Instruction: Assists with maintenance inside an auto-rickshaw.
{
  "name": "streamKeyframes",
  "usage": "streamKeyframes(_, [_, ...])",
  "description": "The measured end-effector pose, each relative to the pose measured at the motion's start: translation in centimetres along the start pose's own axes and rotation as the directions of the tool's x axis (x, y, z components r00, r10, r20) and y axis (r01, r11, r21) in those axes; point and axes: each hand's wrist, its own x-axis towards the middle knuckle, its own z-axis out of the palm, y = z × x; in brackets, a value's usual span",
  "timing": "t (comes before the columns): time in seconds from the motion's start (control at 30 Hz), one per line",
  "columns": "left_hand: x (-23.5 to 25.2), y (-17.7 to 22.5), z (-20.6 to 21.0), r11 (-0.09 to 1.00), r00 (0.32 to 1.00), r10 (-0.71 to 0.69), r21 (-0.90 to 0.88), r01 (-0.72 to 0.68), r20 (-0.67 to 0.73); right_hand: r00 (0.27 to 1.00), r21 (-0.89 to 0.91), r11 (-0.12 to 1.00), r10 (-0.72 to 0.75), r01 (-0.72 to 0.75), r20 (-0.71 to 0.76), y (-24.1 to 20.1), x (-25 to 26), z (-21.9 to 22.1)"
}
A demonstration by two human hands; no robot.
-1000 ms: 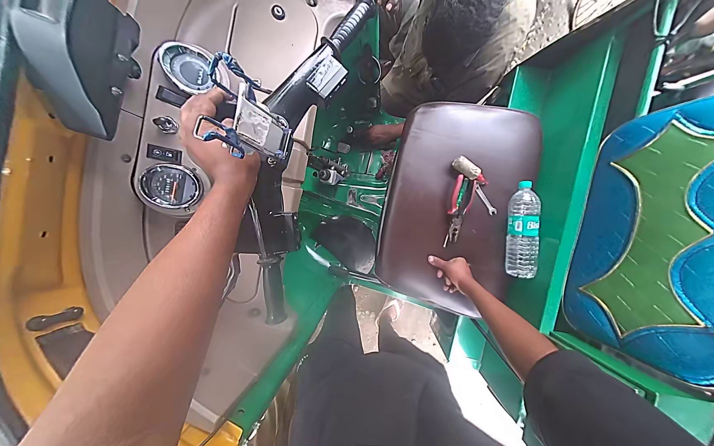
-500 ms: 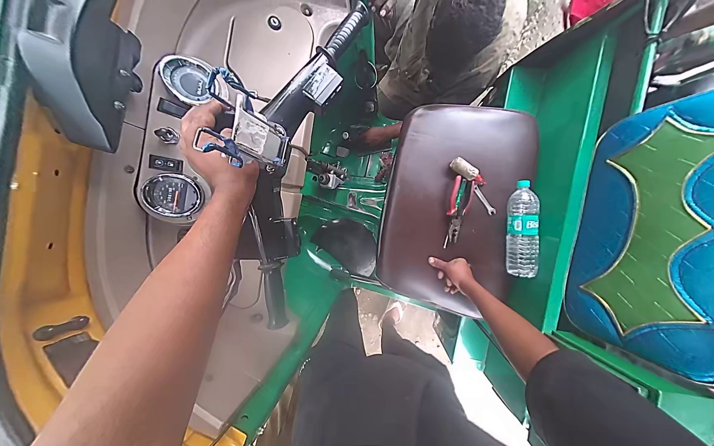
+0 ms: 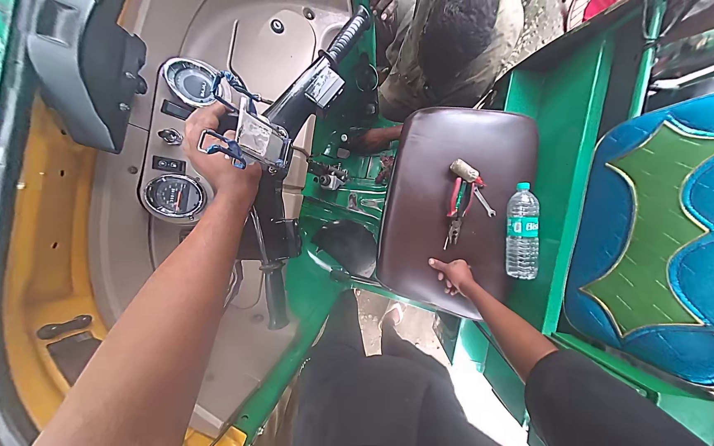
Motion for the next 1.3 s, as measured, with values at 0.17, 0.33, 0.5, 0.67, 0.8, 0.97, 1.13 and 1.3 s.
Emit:
streamKeyframes(0.17, [0.0,0.2,0.0,1.0,1.0,0.009,0.01,-0.009,0.0,1.0,-0.004,1.0,0.001,-0.001,-0.002,-0.1,0.0,0.0])
streamKeyframes(0.33, [0.1,0.6,-0.2,0.994,0.999,-0.048,0.099,0.046,0.025,1.0,-0.005,1.0,-0.003,0.003,-0.011,0.0,0.1,0.0])
streamKeyframes(0.5, [0.0,0.5,-0.2,0.997,0.999,-0.035,0.075,0.033,0.018,1.0,0.007,1.0,-0.001,0.001,-0.005,0.0,0.0,0.0])
streamKeyframes(0.67, [-0.1,0.4,0.0,0.997,0.999,-0.034,0.063,0.034,0.008,1.0,0.008,1.0,0.003,-0.003,-0.003,0.0,0.1,0.0])
streamKeyframes(0.8, [-0.1,0.6,-0.2,0.994,0.998,-0.057,0.092,0.054,0.029,1.0,-0.003,1.0,-0.001,0.001,-0.005,0.1,0.0,0.0])
streamKeyframes(0.97, [-0.1,0.5,-0.2,0.995,0.999,-0.035,0.092,0.034,0.018,1.0,-0.008,1.0,-0.007,0.007,-0.007,0.0,0.0,0.0])
streamKeyframes(1.13, [0.1,2.8,-1.0,0.973,0.984,-0.16,0.179,0.145,0.074,1.0,-0.002,1.0,-0.001,0.0,-0.005,0.0,-0.1,0.0])
streamKeyframes(1.3, [0.0,1.2,-0.3,0.989,0.996,-0.089,0.124,0.085,0.021,1.0,-0.001,1.0,-0.01,0.01,-0.012,0.1,0.0,0.0])
